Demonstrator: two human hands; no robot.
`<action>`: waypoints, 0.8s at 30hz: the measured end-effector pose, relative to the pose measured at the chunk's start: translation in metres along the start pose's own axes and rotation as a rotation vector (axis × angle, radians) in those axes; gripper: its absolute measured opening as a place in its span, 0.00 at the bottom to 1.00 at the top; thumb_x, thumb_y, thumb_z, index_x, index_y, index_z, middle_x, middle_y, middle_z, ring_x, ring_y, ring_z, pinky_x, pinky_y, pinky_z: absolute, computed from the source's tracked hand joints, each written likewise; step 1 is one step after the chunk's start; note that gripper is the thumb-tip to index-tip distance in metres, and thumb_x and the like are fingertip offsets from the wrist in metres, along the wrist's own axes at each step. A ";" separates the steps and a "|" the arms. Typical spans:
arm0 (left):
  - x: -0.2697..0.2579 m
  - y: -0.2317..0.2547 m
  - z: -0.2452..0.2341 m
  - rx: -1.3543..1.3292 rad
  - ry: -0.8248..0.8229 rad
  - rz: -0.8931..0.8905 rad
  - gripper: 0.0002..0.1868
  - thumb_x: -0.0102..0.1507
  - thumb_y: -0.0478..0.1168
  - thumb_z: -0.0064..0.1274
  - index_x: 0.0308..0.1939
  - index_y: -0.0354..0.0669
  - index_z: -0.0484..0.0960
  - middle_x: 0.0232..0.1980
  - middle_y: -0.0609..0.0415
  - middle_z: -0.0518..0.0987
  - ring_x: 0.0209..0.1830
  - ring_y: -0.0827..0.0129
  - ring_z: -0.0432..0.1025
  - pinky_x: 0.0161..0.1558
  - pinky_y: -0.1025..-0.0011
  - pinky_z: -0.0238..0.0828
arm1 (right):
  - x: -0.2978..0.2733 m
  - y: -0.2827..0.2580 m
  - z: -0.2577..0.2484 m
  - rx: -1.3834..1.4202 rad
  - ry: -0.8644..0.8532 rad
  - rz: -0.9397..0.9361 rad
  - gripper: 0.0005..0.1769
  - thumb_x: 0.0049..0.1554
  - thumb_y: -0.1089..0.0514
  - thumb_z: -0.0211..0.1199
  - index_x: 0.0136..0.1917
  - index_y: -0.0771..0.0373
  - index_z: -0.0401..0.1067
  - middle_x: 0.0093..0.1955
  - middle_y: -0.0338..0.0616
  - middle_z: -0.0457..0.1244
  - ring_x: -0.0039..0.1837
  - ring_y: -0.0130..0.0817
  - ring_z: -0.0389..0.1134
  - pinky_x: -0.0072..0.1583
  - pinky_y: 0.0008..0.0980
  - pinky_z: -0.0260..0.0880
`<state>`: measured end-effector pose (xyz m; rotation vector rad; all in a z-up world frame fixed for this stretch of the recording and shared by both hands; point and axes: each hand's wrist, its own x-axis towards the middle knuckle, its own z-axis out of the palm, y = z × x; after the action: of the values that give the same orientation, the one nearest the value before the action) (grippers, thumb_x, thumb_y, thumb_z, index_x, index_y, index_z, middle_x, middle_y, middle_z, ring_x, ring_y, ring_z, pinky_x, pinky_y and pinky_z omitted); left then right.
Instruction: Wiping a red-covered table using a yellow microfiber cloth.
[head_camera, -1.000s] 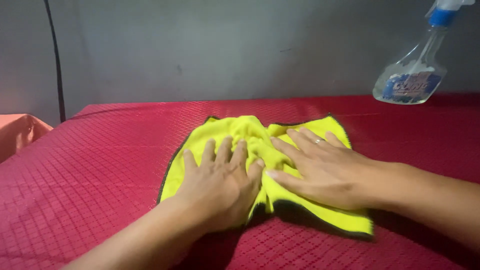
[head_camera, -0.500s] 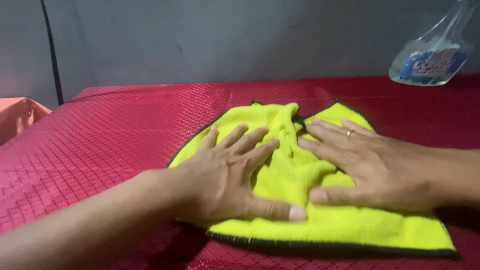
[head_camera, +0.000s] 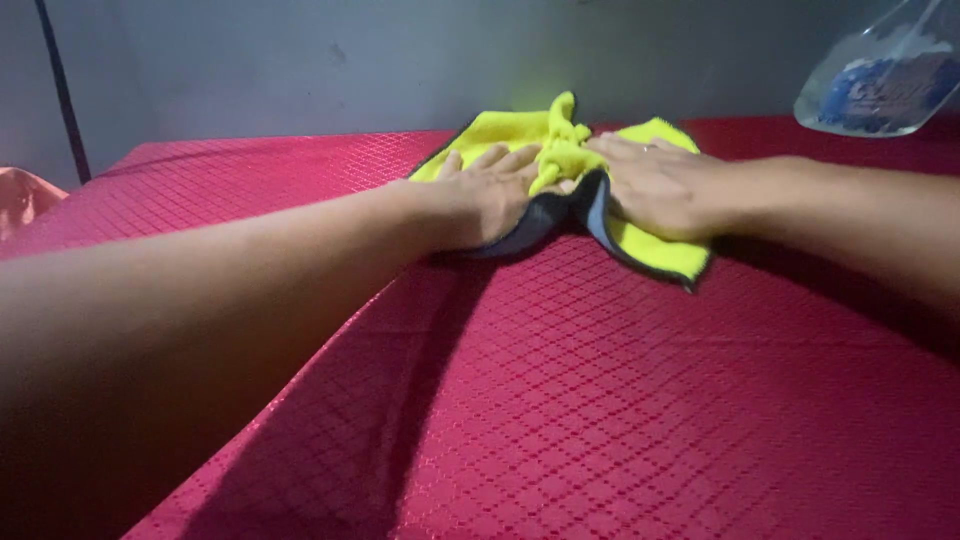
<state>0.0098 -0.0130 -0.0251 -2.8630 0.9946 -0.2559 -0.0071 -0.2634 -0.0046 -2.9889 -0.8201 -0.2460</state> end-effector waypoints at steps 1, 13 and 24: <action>0.003 0.002 -0.003 0.002 0.002 0.000 0.38 0.65 0.43 0.37 0.80 0.58 0.45 0.86 0.54 0.39 0.83 0.44 0.39 0.69 0.25 0.42 | 0.004 -0.004 -0.002 -0.001 0.002 0.000 0.35 0.65 0.47 0.38 0.81 0.64 0.43 0.83 0.55 0.40 0.82 0.51 0.41 0.77 0.53 0.42; -0.001 0.055 -0.056 -0.204 -0.056 -0.483 0.32 0.70 0.60 0.30 0.79 0.68 0.57 0.85 0.56 0.46 0.84 0.38 0.38 0.71 0.19 0.31 | 0.025 -0.035 -0.016 -0.024 -0.001 0.389 0.37 0.63 0.48 0.39 0.84 0.47 0.43 0.83 0.40 0.46 0.84 0.41 0.45 0.75 0.66 0.50; -0.067 0.081 -0.069 -0.203 -0.015 -0.430 0.35 0.70 0.63 0.25 0.78 0.54 0.53 0.82 0.46 0.49 0.80 0.36 0.41 0.65 0.16 0.32 | -0.053 -0.066 -0.048 -0.055 -0.187 0.273 0.43 0.60 0.34 0.40 0.84 0.43 0.34 0.87 0.39 0.31 0.85 0.47 0.35 0.76 0.70 0.40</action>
<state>-0.1040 -0.0379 0.0217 -3.2346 0.4091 -0.1721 -0.0926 -0.2370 0.0332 -3.1628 -0.4104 0.0204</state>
